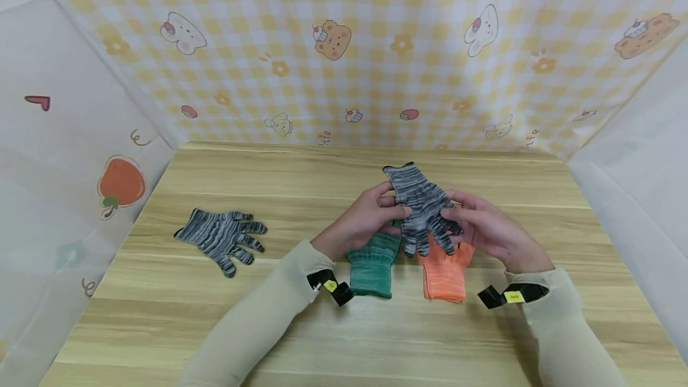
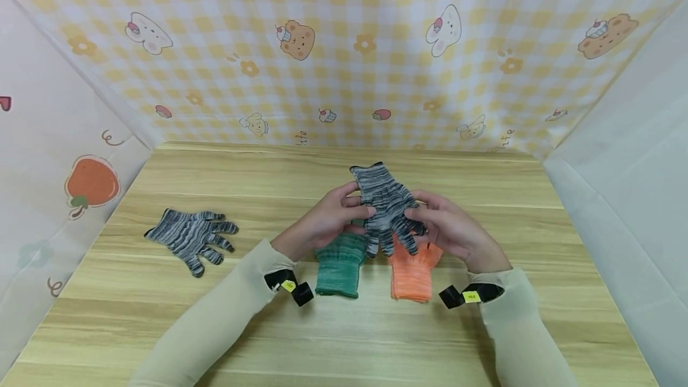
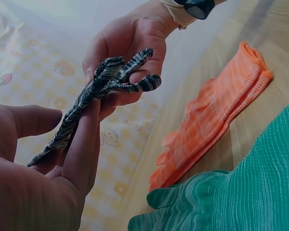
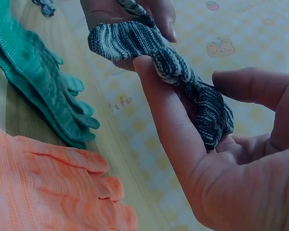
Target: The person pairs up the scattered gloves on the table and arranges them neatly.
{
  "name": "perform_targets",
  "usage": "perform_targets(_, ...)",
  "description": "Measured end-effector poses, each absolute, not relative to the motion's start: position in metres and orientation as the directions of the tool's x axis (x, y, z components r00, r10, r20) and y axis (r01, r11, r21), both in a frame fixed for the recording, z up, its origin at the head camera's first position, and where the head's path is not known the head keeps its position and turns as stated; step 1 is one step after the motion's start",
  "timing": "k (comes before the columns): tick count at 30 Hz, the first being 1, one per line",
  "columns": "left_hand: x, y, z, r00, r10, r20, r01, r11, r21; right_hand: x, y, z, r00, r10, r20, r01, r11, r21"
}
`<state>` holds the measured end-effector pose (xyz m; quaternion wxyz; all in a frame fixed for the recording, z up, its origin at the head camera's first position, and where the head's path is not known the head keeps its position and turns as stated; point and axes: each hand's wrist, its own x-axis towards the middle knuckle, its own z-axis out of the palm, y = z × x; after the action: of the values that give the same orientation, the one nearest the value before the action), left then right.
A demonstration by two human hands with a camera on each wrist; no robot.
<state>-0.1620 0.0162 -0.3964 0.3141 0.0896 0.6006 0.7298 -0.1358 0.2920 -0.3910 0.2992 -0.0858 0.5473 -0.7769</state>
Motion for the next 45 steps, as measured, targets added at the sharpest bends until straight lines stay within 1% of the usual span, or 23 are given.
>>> perform_targets(4,-0.158,0.012,-0.395,-0.799,0.568,-0.199,-0.285,-0.067,0.956,-0.134,0.288,-0.39,-0.804,-0.563,-0.191,0.354,-0.194,-0.915)
perform_targets(12,-0.15,0.002,-0.392,-0.819,0.56,-0.126,-0.198,-0.069,0.978,-0.135,0.279,-0.388,-0.748,-0.654,-0.113,0.319,-0.205,-0.925)
perform_targets(19,-0.144,-0.013,-0.389,-0.833,0.543,-0.108,-0.152,-0.038,0.988,-0.135,0.266,-0.387,-0.756,-0.643,-0.119,0.274,-0.146,-0.951)
perform_targets(27,-0.143,-0.027,-0.391,-0.849,0.522,-0.088,-0.114,-0.018,0.993,-0.137,0.251,-0.386,-0.75,-0.645,-0.143,0.26,-0.089,-0.962)
perform_targets(34,-0.144,-0.04,-0.394,-0.854,0.515,-0.07,-0.081,0.002,0.997,-0.14,0.241,-0.387,-0.753,-0.639,-0.156,0.202,0.002,-0.979)
perform_targets(39,-0.145,-0.047,-0.395,-0.853,0.518,-0.067,-0.066,0.02,0.998,-0.141,0.233,-0.387,-0.754,-0.63,-0.185,0.23,0.011,-0.973)
perform_targets(45,-0.144,-0.056,-0.395,-0.859,0.504,-0.087,-0.081,0.035,0.996,-0.141,0.223,-0.389,-0.741,-0.646,-0.186,0.267,-0.03,-0.963)
